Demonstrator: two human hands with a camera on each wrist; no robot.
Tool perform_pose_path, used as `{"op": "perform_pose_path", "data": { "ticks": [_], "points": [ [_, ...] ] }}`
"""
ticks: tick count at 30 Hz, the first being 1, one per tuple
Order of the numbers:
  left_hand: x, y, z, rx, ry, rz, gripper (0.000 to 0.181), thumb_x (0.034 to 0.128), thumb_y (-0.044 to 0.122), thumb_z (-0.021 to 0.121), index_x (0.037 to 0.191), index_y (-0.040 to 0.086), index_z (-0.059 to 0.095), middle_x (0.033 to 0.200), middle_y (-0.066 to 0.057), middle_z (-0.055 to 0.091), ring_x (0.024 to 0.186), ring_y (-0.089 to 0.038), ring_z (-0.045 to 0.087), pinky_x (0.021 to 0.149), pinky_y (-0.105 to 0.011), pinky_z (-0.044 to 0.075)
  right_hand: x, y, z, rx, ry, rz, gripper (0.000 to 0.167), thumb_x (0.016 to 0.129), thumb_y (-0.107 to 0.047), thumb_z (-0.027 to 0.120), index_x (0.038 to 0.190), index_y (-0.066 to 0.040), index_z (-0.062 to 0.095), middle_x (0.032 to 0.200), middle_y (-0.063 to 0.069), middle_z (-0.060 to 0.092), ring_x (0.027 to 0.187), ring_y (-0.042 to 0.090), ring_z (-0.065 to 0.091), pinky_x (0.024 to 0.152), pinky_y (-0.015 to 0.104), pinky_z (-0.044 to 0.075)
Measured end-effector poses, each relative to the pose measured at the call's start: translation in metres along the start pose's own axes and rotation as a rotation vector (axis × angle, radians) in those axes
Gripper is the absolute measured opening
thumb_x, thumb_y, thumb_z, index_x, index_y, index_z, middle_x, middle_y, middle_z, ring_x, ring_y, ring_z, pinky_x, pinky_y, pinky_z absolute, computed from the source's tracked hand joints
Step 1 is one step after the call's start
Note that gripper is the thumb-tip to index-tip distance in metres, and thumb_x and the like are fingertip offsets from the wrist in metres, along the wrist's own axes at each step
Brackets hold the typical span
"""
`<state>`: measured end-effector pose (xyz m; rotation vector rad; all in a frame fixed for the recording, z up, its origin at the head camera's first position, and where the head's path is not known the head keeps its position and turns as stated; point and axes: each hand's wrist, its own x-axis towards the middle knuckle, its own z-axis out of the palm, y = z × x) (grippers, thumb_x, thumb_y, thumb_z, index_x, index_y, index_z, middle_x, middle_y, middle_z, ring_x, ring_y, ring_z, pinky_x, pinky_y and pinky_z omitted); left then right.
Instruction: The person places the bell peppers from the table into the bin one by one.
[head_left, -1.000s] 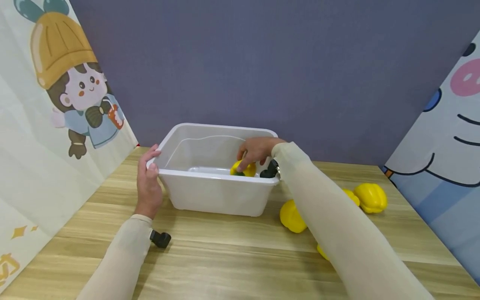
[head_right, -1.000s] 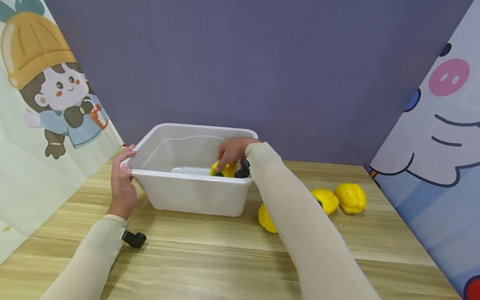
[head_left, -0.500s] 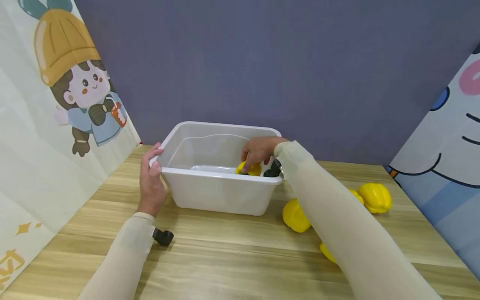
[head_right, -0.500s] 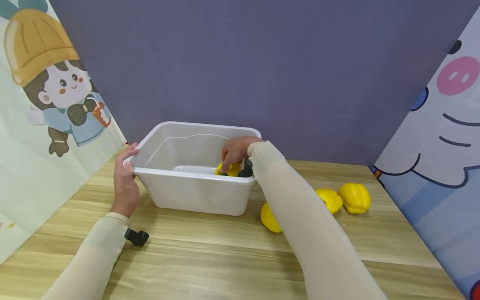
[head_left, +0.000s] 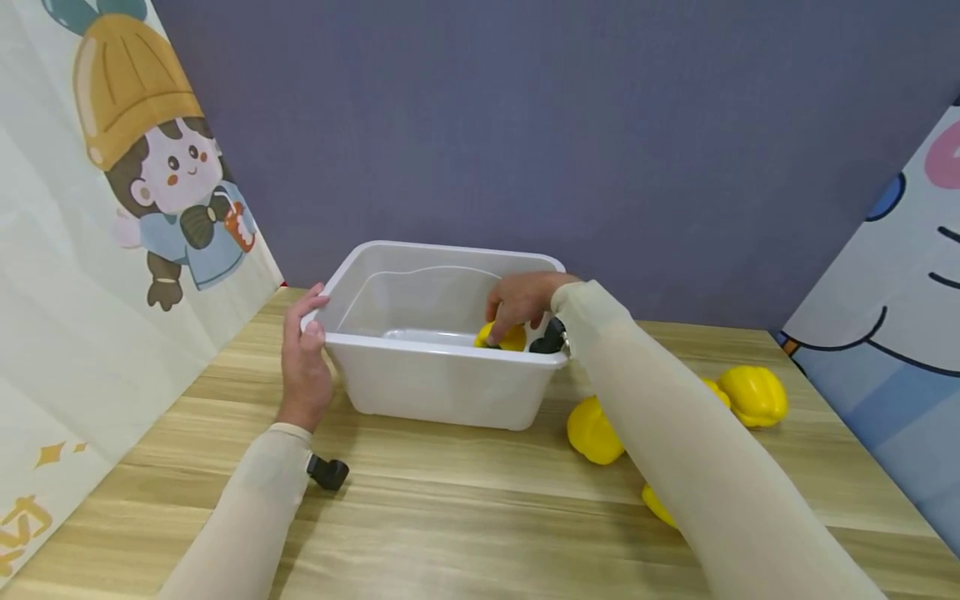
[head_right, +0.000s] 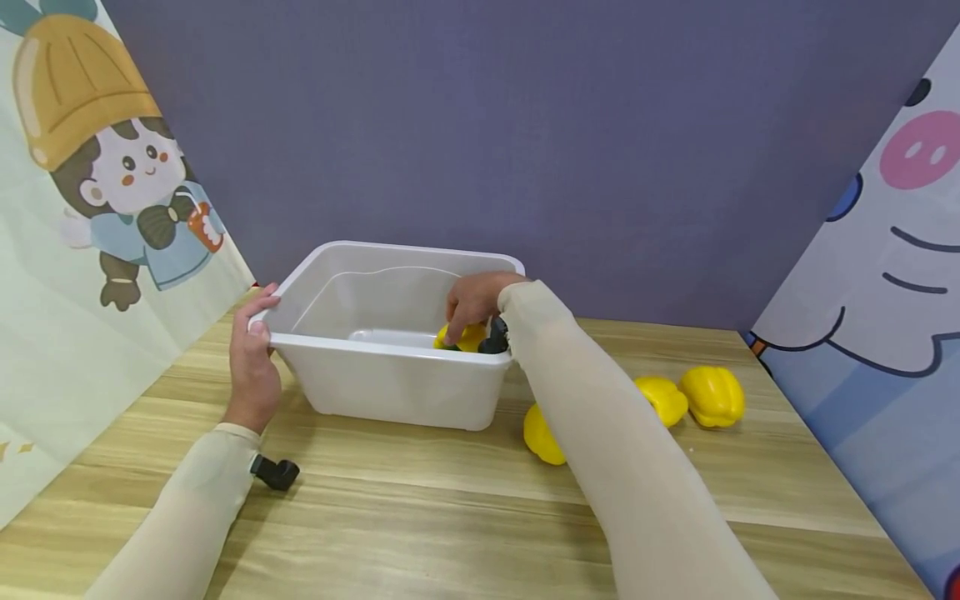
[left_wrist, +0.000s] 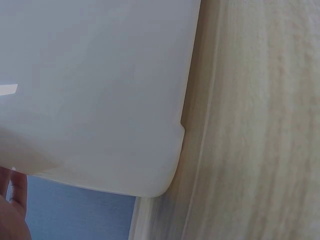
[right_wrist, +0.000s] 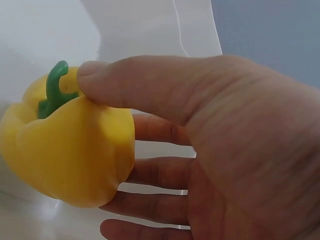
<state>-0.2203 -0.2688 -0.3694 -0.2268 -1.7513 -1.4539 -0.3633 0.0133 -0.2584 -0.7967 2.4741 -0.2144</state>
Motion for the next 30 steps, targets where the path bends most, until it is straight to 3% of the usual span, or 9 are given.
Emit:
{"op": "perform_pose_path", "data": {
  "ticks": [10, 16, 22, 30],
  "points": [
    [0.0020, -0.0026, 0.0034, 0.010, 0.000, 0.004, 0.048, 0.0984, 0.027, 0.036, 0.133, -0.002, 0.052, 0.151, -0.007, 0.045, 0.142, -0.023, 0.035, 0.110, -0.031, 0.028, -0.0006, 0.0032, -0.0020, -0.013, -0.007, -0.012, 0.044, 0.084, -0.039, 0.076, 0.121, -0.015, 0.066, 0.115, 0.002, 0.063, 0.107, 0.021, 0.057, 0.079, 0.036, 0.055],
    [0.0030, -0.0042, 0.0048, 0.025, 0.003, 0.015, 0.048, 0.0986, 0.029, 0.037, 0.133, -0.001, 0.052, 0.151, -0.006, 0.045, 0.142, -0.023, 0.036, 0.110, -0.032, 0.029, 0.0000, 0.0058, -0.0053, 0.038, -0.002, -0.036, 0.040, 0.089, -0.029, 0.071, 0.124, -0.011, 0.064, 0.111, 0.008, 0.063, 0.104, 0.025, 0.058, 0.082, 0.037, 0.054],
    [0.0027, -0.0047, 0.0064, 0.008, 0.010, 0.038, 0.047, 0.0987, 0.025, 0.036, 0.131, -0.005, 0.051, 0.150, -0.012, 0.045, 0.142, -0.026, 0.035, 0.111, -0.031, 0.027, 0.0028, 0.0064, -0.0065, 0.071, 0.005, -0.029, 0.038, 0.092, -0.030, 0.068, 0.125, -0.013, 0.063, 0.116, 0.007, 0.064, 0.105, 0.024, 0.060, 0.083, 0.037, 0.054],
    [0.0011, -0.0053, 0.0059, 0.033, 0.013, 0.020, 0.047, 0.0985, 0.025, 0.035, 0.132, -0.003, 0.052, 0.151, -0.010, 0.045, 0.142, -0.025, 0.035, 0.112, -0.033, 0.025, 0.0077, 0.0079, -0.0055, 0.087, 0.020, -0.040, 0.039, 0.094, -0.028, 0.064, 0.128, -0.010, 0.063, 0.117, 0.006, 0.066, 0.107, 0.027, 0.062, 0.084, 0.038, 0.055]
  ]
}}
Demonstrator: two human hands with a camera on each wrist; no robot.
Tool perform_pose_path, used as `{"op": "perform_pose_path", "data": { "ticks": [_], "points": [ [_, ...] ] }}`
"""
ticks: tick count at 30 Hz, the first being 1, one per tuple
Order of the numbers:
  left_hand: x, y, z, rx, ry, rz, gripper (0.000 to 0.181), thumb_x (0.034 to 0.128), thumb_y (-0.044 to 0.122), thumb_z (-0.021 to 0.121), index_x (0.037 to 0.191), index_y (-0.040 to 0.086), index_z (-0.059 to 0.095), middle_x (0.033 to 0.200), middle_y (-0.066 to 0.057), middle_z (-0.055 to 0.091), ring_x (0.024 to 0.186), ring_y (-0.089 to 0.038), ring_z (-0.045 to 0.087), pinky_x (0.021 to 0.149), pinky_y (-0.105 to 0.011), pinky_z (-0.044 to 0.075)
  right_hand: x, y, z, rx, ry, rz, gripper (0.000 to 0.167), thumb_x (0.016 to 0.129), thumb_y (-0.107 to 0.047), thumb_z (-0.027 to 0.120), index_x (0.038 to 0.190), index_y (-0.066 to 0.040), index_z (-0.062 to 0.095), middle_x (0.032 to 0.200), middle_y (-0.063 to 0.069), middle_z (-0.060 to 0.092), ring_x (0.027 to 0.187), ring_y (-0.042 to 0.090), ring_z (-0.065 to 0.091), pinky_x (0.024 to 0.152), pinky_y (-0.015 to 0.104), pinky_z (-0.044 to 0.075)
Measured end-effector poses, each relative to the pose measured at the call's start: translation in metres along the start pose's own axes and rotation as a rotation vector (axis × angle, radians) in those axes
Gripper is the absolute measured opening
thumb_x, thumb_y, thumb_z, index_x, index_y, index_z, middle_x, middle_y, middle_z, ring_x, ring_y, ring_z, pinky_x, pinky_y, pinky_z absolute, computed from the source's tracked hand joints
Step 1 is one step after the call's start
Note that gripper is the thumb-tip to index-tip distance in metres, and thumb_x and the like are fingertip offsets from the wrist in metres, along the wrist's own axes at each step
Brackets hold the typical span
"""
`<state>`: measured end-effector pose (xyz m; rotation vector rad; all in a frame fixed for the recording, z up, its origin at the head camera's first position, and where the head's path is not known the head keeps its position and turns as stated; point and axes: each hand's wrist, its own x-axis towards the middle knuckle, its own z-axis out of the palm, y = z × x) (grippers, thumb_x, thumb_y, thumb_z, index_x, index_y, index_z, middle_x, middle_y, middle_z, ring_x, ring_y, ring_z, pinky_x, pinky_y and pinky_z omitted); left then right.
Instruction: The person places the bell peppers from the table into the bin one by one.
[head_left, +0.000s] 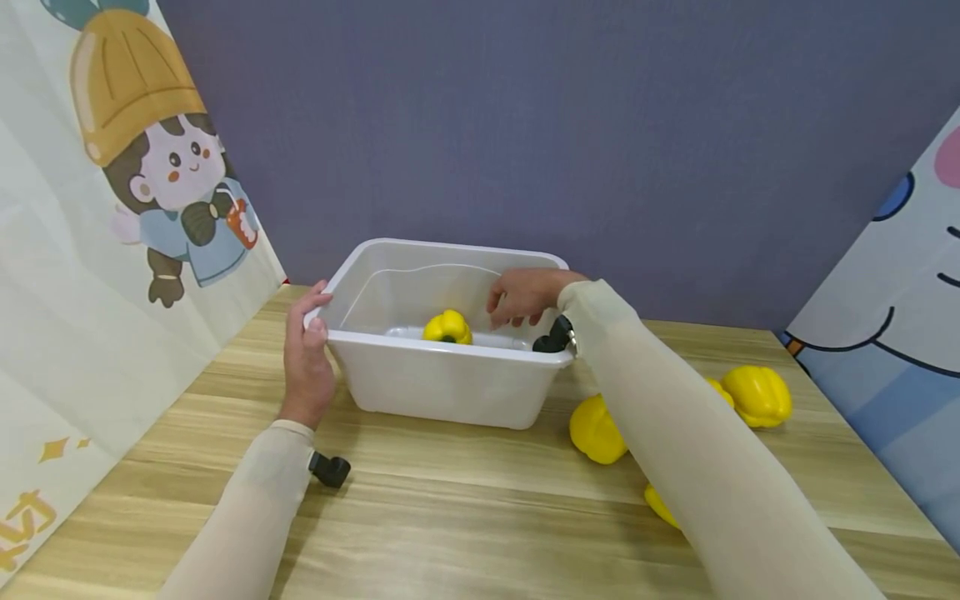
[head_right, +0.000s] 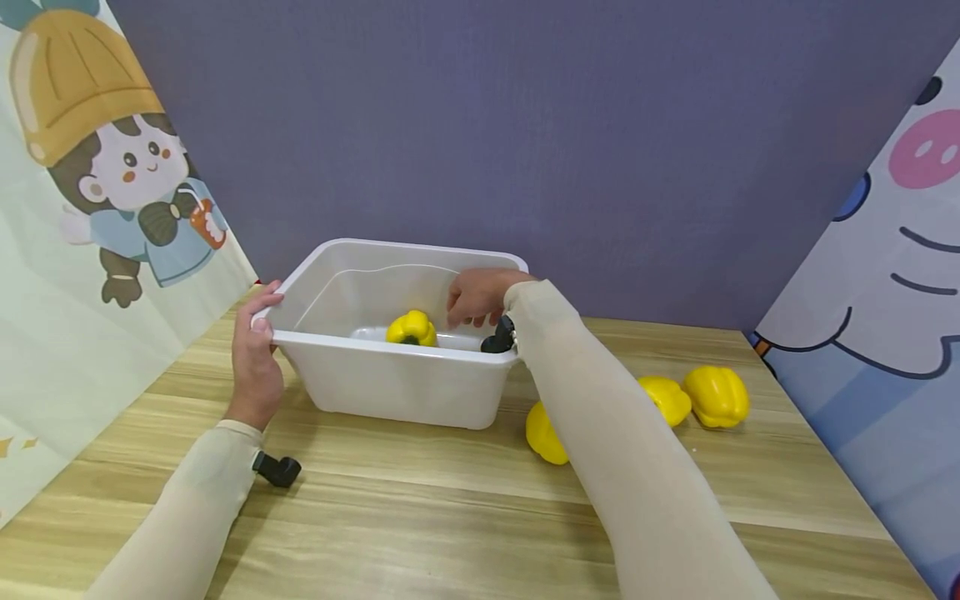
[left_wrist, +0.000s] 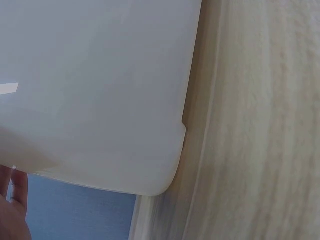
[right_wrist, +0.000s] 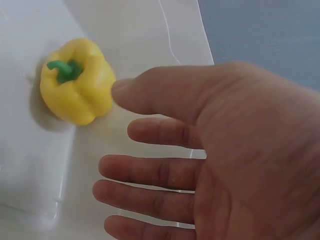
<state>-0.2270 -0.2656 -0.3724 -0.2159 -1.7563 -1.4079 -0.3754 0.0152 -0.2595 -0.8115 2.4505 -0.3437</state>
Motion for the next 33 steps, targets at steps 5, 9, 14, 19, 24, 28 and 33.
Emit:
{"op": "perform_pose_path", "data": {
  "ticks": [5, 9, 14, 19, 24, 28, 33],
  "points": [
    [0.000, 0.001, 0.000, 0.012, 0.000, -0.029, 0.046, 0.0986, 0.024, 0.034, 0.132, -0.002, 0.052, 0.151, -0.007, 0.046, 0.142, -0.023, 0.036, 0.110, -0.031, 0.027, 0.000, 0.002, 0.000, 0.006, 0.034, -0.028, 0.031, 0.098, -0.030, 0.058, 0.120, -0.010, 0.066, 0.114, 0.009, 0.066, 0.106, 0.028, 0.063, 0.084, 0.040, 0.056],
    [0.000, 0.000, 0.001, -0.012, -0.007, -0.019, 0.045, 0.0979, 0.021, 0.035, 0.132, -0.004, 0.051, 0.151, -0.009, 0.045, 0.142, -0.025, 0.035, 0.111, -0.031, 0.027, 0.000, 0.002, -0.001, 0.026, 0.055, -0.033, 0.031, 0.099, -0.031, 0.057, 0.121, -0.011, 0.065, 0.113, 0.009, 0.066, 0.105, 0.028, 0.064, 0.084, 0.040, 0.056],
    [0.004, 0.001, 0.002, -0.015, 0.002, -0.001, 0.045, 0.0974, 0.021, 0.035, 0.132, -0.004, 0.051, 0.150, -0.010, 0.046, 0.142, -0.026, 0.035, 0.112, -0.033, 0.026, 0.000, 0.002, -0.007, 0.079, 0.045, -0.031, 0.033, 0.099, -0.031, 0.059, 0.124, -0.010, 0.063, 0.116, 0.013, 0.065, 0.106, 0.029, 0.064, 0.086, 0.041, 0.055],
    [0.000, 0.000, 0.000, 0.020, 0.005, -0.013, 0.046, 0.0982, 0.022, 0.034, 0.133, -0.001, 0.052, 0.150, -0.008, 0.046, 0.142, -0.026, 0.035, 0.111, -0.035, 0.026, 0.001, 0.000, -0.008, 0.118, 0.026, -0.033, 0.034, 0.099, -0.030, 0.058, 0.125, -0.008, 0.062, 0.116, 0.014, 0.065, 0.106, 0.029, 0.065, 0.085, 0.041, 0.056],
    [-0.005, -0.001, 0.000, -0.004, 0.007, 0.005, 0.045, 0.0981, 0.020, 0.033, 0.132, -0.004, 0.052, 0.150, -0.013, 0.046, 0.142, -0.030, 0.035, 0.110, -0.032, 0.027, -0.001, -0.001, -0.005, 0.145, 0.021, -0.037, 0.035, 0.099, -0.032, 0.058, 0.126, -0.009, 0.062, 0.117, 0.013, 0.065, 0.107, 0.030, 0.064, 0.084, 0.038, 0.056],
    [-0.003, -0.002, -0.001, -0.026, 0.012, 0.016, 0.045, 0.0984, 0.020, 0.033, 0.131, -0.005, 0.051, 0.150, -0.015, 0.045, 0.141, -0.030, 0.036, 0.110, -0.030, 0.027, -0.005, -0.002, -0.008, 0.145, 0.031, -0.055, 0.037, 0.099, -0.032, 0.058, 0.126, -0.008, 0.062, 0.119, 0.014, 0.065, 0.107, 0.030, 0.064, 0.085, 0.038, 0.055],
    [-0.001, -0.001, -0.002, -0.024, 0.006, 0.014, 0.046, 0.0990, 0.022, 0.033, 0.132, -0.004, 0.051, 0.150, -0.013, 0.045, 0.141, -0.029, 0.036, 0.110, -0.030, 0.027, -0.012, -0.004, -0.014, 0.185, 0.081, -0.088, 0.037, 0.099, -0.030, 0.057, 0.129, -0.007, 0.061, 0.116, 0.014, 0.066, 0.103, 0.026, 0.065, 0.084, 0.038, 0.055]
  ]
}}
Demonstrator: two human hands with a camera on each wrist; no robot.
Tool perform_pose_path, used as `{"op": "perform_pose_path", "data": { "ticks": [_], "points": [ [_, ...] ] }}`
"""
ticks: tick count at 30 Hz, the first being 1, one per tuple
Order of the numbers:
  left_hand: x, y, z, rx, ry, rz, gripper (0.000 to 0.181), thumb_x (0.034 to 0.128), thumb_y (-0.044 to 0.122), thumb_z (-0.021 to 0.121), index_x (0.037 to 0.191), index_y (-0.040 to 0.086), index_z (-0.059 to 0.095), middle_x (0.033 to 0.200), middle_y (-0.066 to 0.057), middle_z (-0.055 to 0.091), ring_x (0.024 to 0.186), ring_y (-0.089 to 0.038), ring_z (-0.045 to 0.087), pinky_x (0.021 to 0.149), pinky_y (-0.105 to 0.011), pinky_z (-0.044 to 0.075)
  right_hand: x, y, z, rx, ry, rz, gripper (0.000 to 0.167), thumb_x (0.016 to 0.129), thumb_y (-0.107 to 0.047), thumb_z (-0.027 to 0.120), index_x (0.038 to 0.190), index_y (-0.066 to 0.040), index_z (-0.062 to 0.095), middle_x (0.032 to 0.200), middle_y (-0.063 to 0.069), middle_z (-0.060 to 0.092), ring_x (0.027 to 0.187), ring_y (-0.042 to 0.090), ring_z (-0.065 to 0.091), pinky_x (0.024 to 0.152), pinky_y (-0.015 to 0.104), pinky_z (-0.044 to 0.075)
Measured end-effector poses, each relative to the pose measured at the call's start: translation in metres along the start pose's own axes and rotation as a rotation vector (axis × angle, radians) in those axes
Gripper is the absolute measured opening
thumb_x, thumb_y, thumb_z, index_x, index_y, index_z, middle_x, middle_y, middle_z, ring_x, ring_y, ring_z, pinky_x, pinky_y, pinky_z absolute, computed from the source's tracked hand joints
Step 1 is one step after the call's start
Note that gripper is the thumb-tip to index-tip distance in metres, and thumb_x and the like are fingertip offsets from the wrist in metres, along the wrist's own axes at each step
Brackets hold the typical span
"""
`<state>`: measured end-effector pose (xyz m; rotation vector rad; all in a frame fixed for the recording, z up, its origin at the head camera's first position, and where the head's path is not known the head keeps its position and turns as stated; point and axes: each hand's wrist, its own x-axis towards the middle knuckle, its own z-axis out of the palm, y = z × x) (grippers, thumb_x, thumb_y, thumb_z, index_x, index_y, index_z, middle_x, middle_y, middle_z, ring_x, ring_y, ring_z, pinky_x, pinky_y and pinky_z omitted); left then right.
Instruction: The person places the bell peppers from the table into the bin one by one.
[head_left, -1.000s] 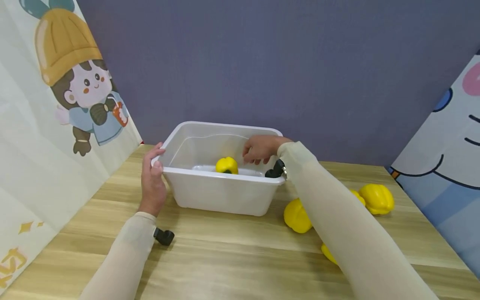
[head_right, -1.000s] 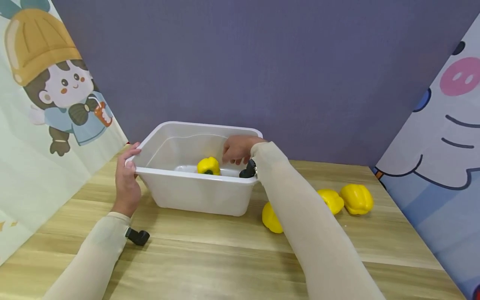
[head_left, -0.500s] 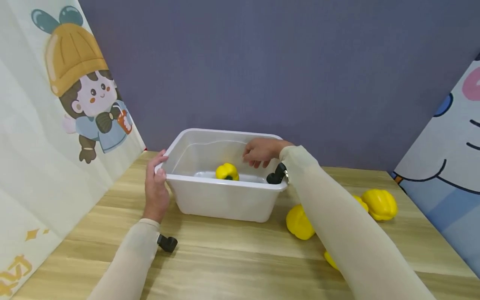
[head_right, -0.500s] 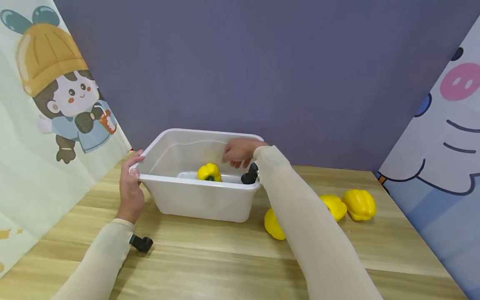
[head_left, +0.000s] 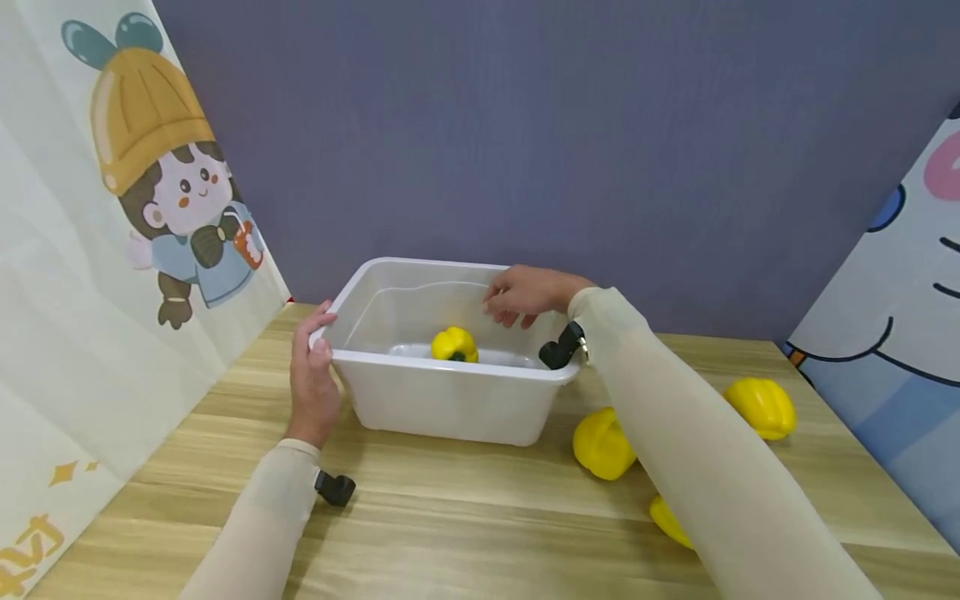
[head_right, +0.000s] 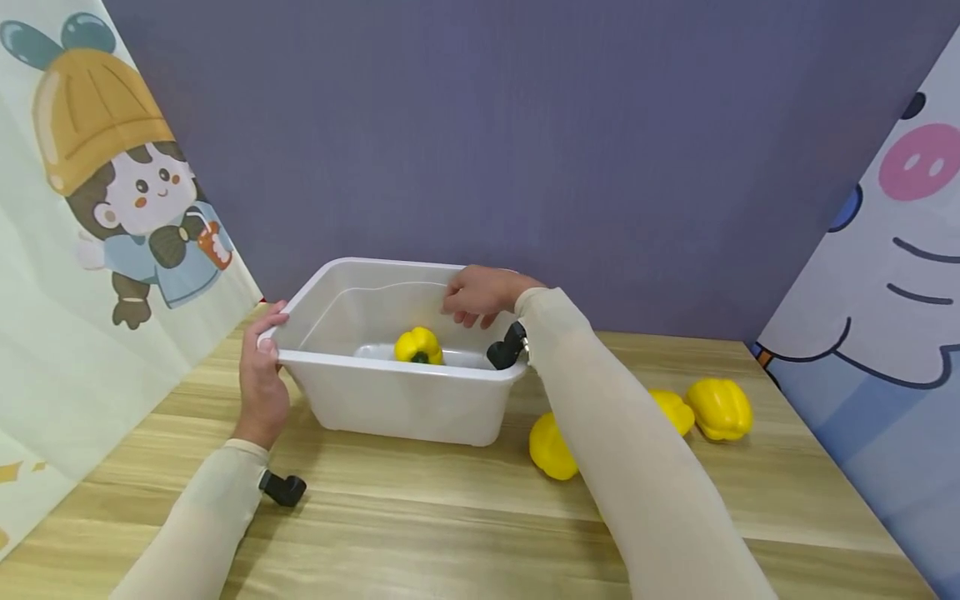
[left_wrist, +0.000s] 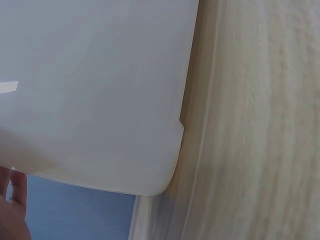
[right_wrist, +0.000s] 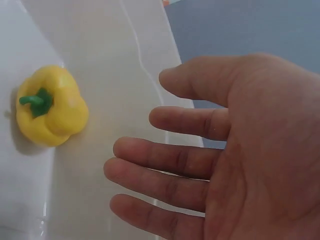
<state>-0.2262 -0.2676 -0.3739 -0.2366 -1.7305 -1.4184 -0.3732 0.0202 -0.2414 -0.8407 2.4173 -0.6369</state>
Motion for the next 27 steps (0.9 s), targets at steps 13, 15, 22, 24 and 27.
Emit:
{"op": "perform_pose_path", "data": {
  "ticks": [13, 15, 22, 24, 27],
  "points": [
    [0.002, 0.001, -0.002, -0.018, -0.004, -0.008, 0.046, 0.0975, 0.020, 0.034, 0.132, -0.005, 0.051, 0.150, -0.013, 0.046, 0.141, -0.029, 0.037, 0.110, -0.031, 0.027, -0.011, -0.010, -0.012, -0.027, -0.020, -0.024, 0.039, 0.100, -0.030, 0.056, 0.132, -0.006, 0.060, 0.121, 0.018, 0.065, 0.105, 0.027, 0.064, 0.086, 0.039, 0.054],
    [0.003, 0.001, -0.002, -0.020, -0.004, -0.009, 0.046, 0.0979, 0.020, 0.034, 0.132, -0.005, 0.051, 0.150, -0.013, 0.046, 0.141, -0.029, 0.037, 0.110, -0.031, 0.027, -0.014, -0.009, -0.015, -0.027, -0.021, -0.027, 0.041, 0.101, -0.030, 0.056, 0.133, -0.006, 0.059, 0.123, 0.018, 0.065, 0.106, 0.027, 0.063, 0.087, 0.040, 0.054],
    [0.001, 0.001, -0.003, -0.030, -0.002, -0.003, 0.046, 0.0980, 0.021, 0.035, 0.131, -0.005, 0.051, 0.149, -0.014, 0.046, 0.141, -0.029, 0.037, 0.110, -0.031, 0.027, -0.026, -0.006, -0.021, -0.001, 0.015, -0.029, 0.043, 0.100, -0.032, 0.056, 0.134, -0.006, 0.059, 0.125, 0.015, 0.064, 0.109, 0.027, 0.062, 0.089, 0.041, 0.054],
    [0.002, 0.000, -0.003, -0.029, -0.004, -0.002, 0.046, 0.0982, 0.022, 0.034, 0.132, -0.004, 0.051, 0.150, -0.014, 0.046, 0.141, -0.029, 0.036, 0.110, -0.031, 0.027, -0.031, -0.005, -0.023, 0.011, 0.052, -0.031, 0.042, 0.100, -0.032, 0.057, 0.133, -0.006, 0.060, 0.122, 0.014, 0.065, 0.108, 0.026, 0.063, 0.089, 0.041, 0.054],
    [0.002, 0.000, -0.003, -0.021, -0.011, -0.006, 0.046, 0.0982, 0.022, 0.034, 0.133, -0.003, 0.051, 0.150, -0.012, 0.046, 0.141, -0.028, 0.036, 0.109, -0.031, 0.027, -0.037, -0.002, -0.024, 0.031, 0.109, -0.044, 0.038, 0.099, -0.031, 0.058, 0.127, -0.006, 0.063, 0.116, 0.012, 0.067, 0.106, 0.026, 0.063, 0.088, 0.041, 0.054]
  ]
}}
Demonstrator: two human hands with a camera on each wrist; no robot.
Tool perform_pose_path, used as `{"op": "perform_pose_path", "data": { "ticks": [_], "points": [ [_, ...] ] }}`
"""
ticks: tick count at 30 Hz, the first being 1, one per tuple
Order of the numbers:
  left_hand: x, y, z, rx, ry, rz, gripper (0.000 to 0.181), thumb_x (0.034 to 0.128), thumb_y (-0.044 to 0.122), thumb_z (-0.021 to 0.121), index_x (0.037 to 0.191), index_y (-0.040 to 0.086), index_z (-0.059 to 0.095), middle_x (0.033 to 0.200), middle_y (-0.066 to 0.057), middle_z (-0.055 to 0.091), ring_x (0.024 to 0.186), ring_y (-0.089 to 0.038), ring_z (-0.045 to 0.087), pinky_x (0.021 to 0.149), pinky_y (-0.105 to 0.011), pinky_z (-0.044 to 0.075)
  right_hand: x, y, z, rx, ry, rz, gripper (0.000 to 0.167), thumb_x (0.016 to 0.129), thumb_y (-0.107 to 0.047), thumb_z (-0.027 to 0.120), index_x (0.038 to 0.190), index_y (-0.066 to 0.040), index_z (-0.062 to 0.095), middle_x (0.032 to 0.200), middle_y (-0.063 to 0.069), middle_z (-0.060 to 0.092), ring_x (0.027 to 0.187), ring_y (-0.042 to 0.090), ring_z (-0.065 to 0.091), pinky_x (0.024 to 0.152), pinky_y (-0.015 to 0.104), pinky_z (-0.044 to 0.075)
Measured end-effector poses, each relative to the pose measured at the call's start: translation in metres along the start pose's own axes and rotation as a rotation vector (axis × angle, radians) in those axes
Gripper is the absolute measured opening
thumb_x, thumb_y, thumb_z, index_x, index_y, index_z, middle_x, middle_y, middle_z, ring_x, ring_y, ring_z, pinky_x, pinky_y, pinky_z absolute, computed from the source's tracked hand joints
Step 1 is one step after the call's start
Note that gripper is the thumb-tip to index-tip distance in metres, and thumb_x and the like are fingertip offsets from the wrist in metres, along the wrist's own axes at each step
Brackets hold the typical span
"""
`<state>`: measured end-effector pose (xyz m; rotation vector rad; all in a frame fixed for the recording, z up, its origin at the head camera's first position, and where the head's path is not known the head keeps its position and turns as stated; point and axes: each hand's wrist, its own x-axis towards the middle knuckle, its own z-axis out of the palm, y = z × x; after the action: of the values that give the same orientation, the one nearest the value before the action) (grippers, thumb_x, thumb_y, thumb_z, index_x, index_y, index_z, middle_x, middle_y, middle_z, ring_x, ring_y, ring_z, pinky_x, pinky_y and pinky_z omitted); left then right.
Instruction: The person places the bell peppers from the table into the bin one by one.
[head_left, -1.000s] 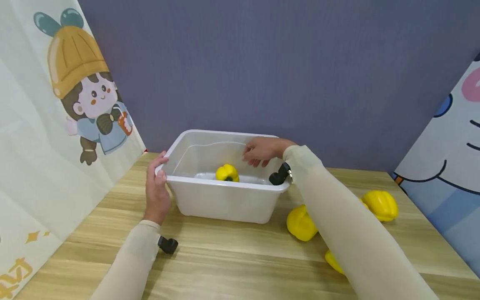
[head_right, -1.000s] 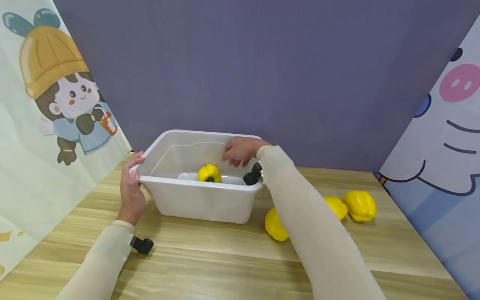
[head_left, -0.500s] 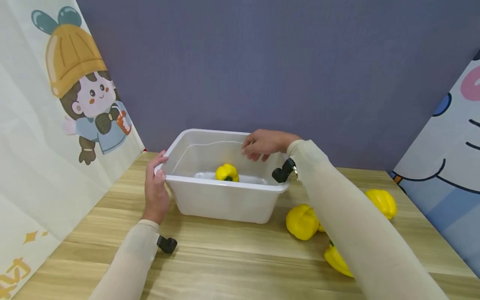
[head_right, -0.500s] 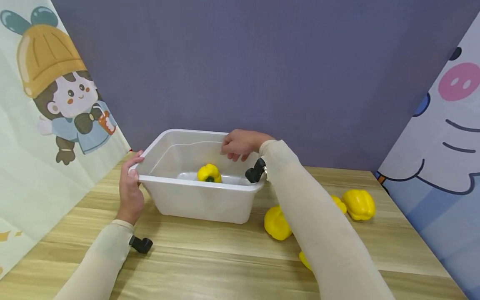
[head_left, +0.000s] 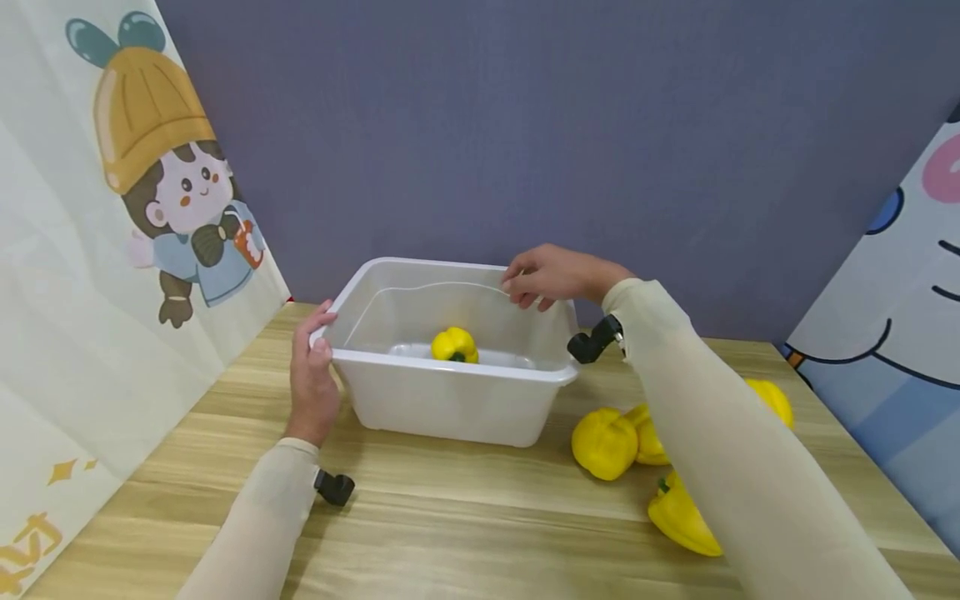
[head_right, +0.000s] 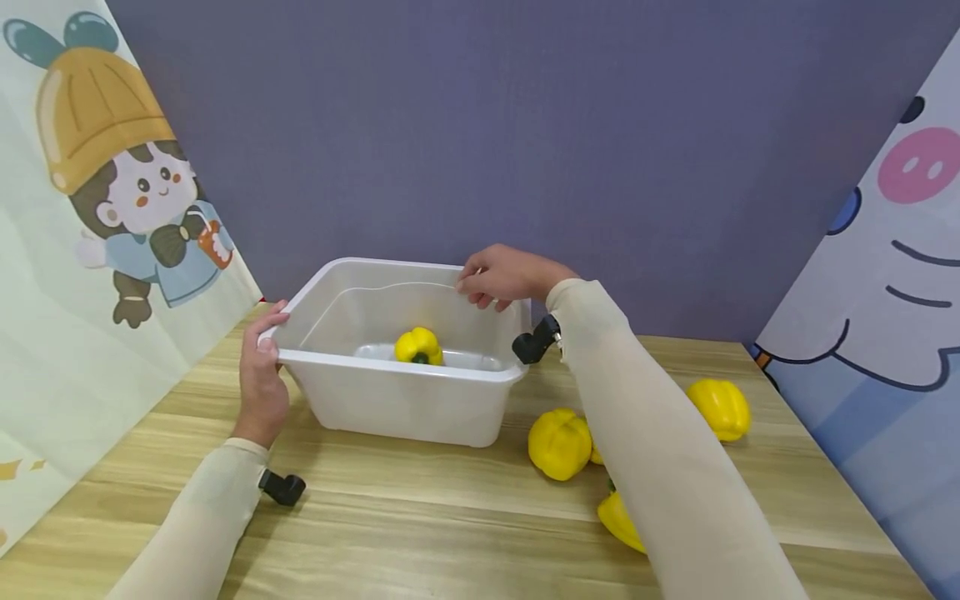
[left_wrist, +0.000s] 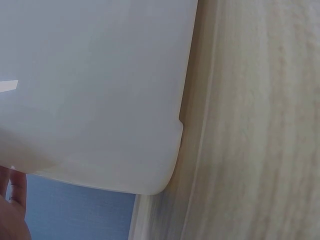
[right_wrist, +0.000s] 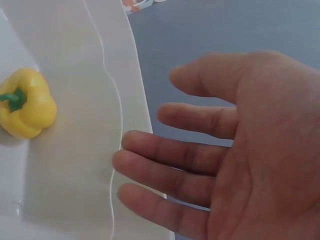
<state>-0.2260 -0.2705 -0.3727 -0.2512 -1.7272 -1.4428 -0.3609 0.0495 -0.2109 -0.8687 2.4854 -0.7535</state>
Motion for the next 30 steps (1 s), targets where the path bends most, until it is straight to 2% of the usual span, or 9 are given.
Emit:
{"op": "perform_pose_path", "data": {
  "ticks": [4, 9, 17, 24, 30],
  "points": [
    [0.000, -0.001, 0.003, 0.013, -0.004, -0.006, 0.046, 0.0981, 0.022, 0.034, 0.133, -0.002, 0.051, 0.150, -0.011, 0.045, 0.140, -0.027, 0.036, 0.109, -0.031, 0.027, -0.003, 0.010, -0.002, 0.012, 0.052, -0.035, 0.034, 0.100, -0.029, 0.059, 0.123, -0.005, 0.065, 0.112, 0.011, 0.068, 0.104, 0.026, 0.064, 0.087, 0.041, 0.054],
    [0.000, -0.002, 0.007, 0.022, 0.003, -0.005, 0.046, 0.0991, 0.022, 0.034, 0.134, -0.002, 0.051, 0.150, -0.011, 0.045, 0.141, -0.028, 0.036, 0.109, -0.031, 0.027, -0.006, 0.020, -0.005, 0.039, 0.093, -0.049, 0.036, 0.100, -0.026, 0.058, 0.125, -0.001, 0.063, 0.113, 0.015, 0.069, 0.103, 0.025, 0.065, 0.086, 0.041, 0.054],
    [0.001, -0.003, 0.011, 0.024, 0.018, 0.003, 0.045, 0.0987, 0.020, 0.034, 0.132, -0.004, 0.051, 0.150, -0.014, 0.046, 0.141, -0.029, 0.036, 0.111, -0.031, 0.026, -0.014, 0.031, -0.009, 0.116, 0.156, -0.070, 0.034, 0.102, -0.027, 0.057, 0.124, -0.002, 0.063, 0.116, 0.018, 0.068, 0.103, 0.027, 0.066, 0.085, 0.039, 0.055],
    [0.002, -0.002, 0.013, 0.034, 0.030, 0.023, 0.045, 0.0995, 0.021, 0.033, 0.131, -0.006, 0.051, 0.149, -0.016, 0.046, 0.141, -0.031, 0.036, 0.111, -0.030, 0.027, -0.025, 0.030, -0.006, 0.117, 0.274, -0.123, 0.027, 0.102, -0.026, 0.058, 0.116, -0.005, 0.067, 0.107, 0.011, 0.071, 0.098, 0.024, 0.066, 0.083, 0.038, 0.056],
    [0.001, -0.001, 0.012, 0.035, 0.025, 0.009, 0.045, 0.0992, 0.021, 0.034, 0.132, -0.005, 0.051, 0.149, -0.014, 0.046, 0.141, -0.030, 0.036, 0.111, -0.030, 0.027, -0.042, 0.029, 0.002, 0.152, 0.383, -0.185, 0.023, 0.102, -0.025, 0.058, 0.109, -0.006, 0.068, 0.103, 0.014, 0.071, 0.095, 0.031, 0.067, 0.079, 0.038, 0.056]
  ]
}}
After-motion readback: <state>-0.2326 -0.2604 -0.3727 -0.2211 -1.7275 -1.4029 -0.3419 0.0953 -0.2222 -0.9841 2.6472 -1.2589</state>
